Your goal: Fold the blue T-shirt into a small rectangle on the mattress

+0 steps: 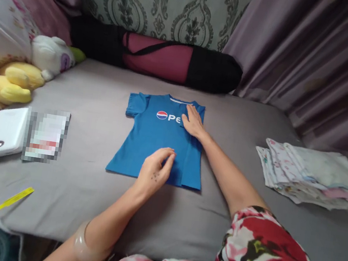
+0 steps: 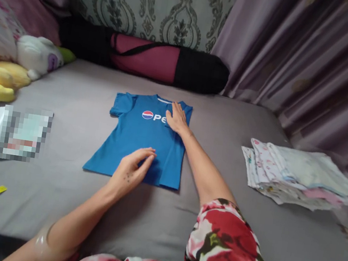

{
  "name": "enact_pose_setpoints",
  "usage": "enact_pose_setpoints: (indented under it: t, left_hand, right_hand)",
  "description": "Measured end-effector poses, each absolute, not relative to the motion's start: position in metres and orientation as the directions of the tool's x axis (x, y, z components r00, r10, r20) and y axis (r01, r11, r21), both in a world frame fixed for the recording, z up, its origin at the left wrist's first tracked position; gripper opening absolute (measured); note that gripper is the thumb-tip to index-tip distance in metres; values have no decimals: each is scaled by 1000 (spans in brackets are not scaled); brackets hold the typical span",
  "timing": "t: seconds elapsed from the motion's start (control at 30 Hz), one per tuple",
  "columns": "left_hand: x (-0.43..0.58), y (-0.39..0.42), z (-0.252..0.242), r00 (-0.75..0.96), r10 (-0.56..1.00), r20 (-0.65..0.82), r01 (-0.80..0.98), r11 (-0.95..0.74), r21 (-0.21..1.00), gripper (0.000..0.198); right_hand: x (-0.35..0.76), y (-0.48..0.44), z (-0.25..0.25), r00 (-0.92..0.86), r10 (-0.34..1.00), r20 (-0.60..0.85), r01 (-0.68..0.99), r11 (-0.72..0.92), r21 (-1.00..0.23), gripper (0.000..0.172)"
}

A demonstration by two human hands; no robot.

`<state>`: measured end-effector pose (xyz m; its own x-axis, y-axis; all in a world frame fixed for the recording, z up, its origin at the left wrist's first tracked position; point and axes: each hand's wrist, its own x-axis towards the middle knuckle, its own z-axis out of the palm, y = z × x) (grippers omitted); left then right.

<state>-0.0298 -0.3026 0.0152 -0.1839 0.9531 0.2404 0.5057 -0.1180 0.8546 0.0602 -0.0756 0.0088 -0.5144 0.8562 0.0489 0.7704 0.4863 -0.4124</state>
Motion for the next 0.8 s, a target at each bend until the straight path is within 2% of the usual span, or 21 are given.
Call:
enact_pose_setpoints:
  t: [0.13, 0.3, 0.6, 0.8]
  left_hand:
    - [-32, -301, 27, -311, 935, 170, 433, -20, 901, 22]
    - [-31, -300, 29, -313, 944, 108, 408, 31, 912, 25]
    - [-33, -298, 28, -341, 934, 104, 402, 45, 914, 28]
    - [-36, -296, 26, -342, 933, 108, 412, 46, 910, 31]
  right_hand:
    - [82, -116, -6, -496, 868, 29, 813, 477, -333, 64]
    - [88, -139, -14, -466, 880, 86, 848, 473, -238, 64]
    - [95, -180, -12, -536, 835, 124, 797, 548, -252, 65]
    - [95, -193, -1, -523, 846, 104, 802, 530, -277, 63]
